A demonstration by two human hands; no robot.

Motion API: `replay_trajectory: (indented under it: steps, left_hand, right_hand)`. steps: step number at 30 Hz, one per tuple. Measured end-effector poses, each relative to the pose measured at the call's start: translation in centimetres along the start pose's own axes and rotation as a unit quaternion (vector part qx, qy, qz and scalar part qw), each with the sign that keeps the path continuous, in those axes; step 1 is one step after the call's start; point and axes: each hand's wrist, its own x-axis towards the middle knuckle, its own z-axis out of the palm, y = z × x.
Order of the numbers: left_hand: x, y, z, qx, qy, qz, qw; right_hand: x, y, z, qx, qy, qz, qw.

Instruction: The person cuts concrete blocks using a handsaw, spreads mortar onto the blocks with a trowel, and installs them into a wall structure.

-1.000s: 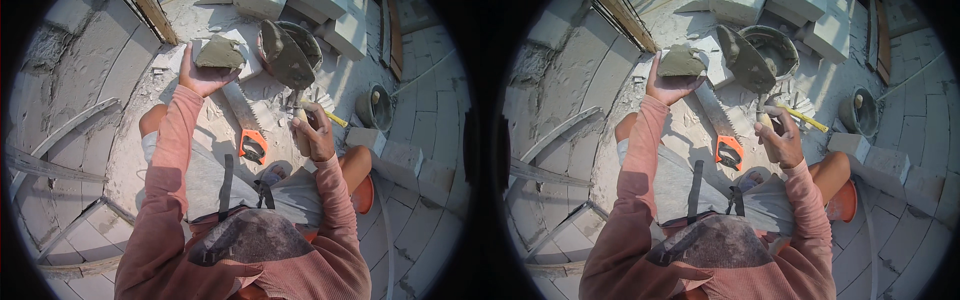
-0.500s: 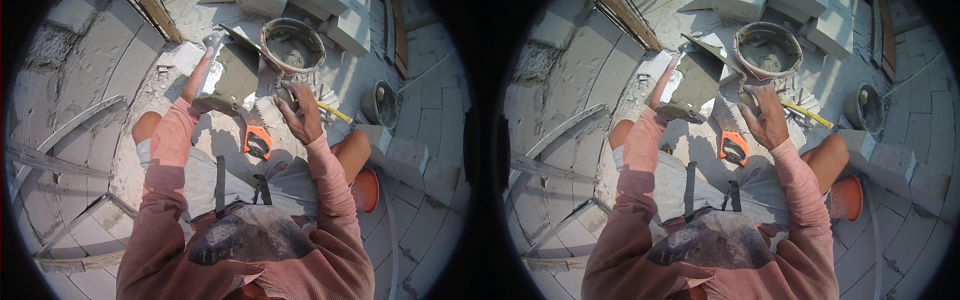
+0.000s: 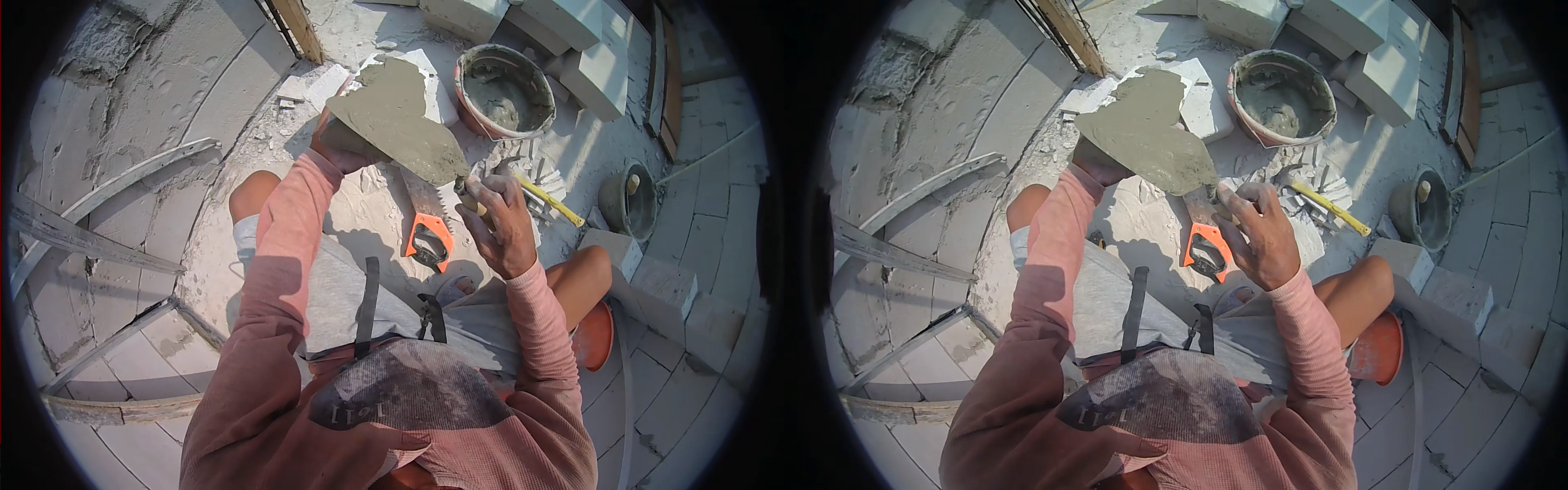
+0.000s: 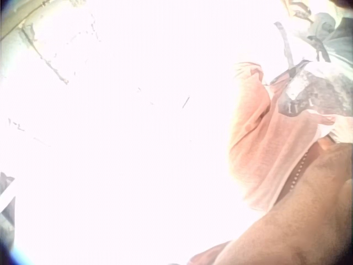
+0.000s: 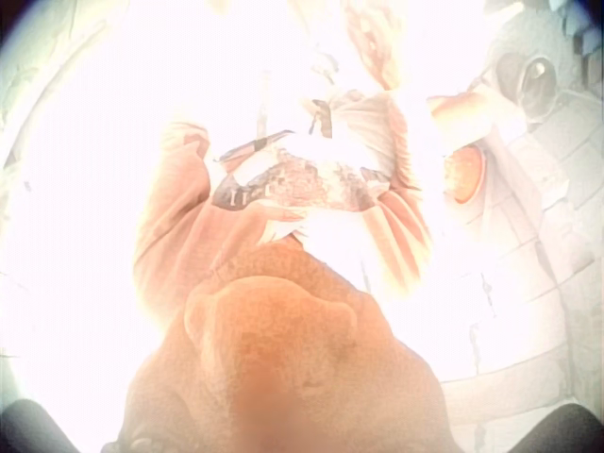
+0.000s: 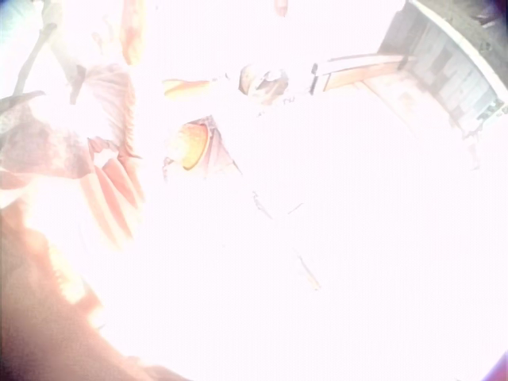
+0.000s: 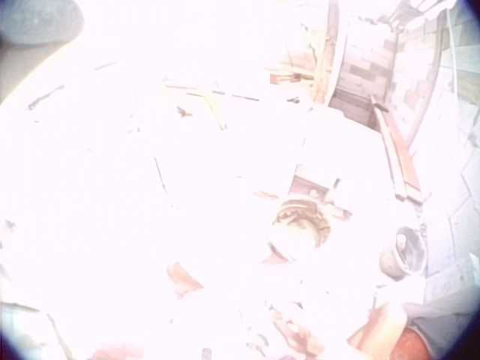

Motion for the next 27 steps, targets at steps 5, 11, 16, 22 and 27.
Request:
replay_trajectory:
  steps: [5,11,16,22,27]
  left_hand:
    - [0.0,0.9,2.6,0.453,-0.027,0.068,0.888]
    - [-1.9,3.5,0.1,-0.359,-0.017,-0.054,0.932]
    - [-4.5,7.8,6.3,-0.280,0.092,0.074,0.953]
    - [-10.1,17.1,15.7,-0.217,0.323,0.112,0.914]
    - [-17.8,31.6,28.6,-0.039,0.410,0.030,0.911]
  right_hand:
    - [-1.0,1.2,-1.6,-0.030,0.008,-0.026,0.999]
    - [-1.4,4.2,-4.2,0.019,0.077,0.067,0.995]
    - [3.2,13.7,-6.4,-0.107,0.003,0.142,0.984]
    - [15.8,9.4,-9.7,-0.202,-0.064,0.149,0.966]
    - [27.7,-18.3,-20.9,0.238,-0.239,0.206,0.919]
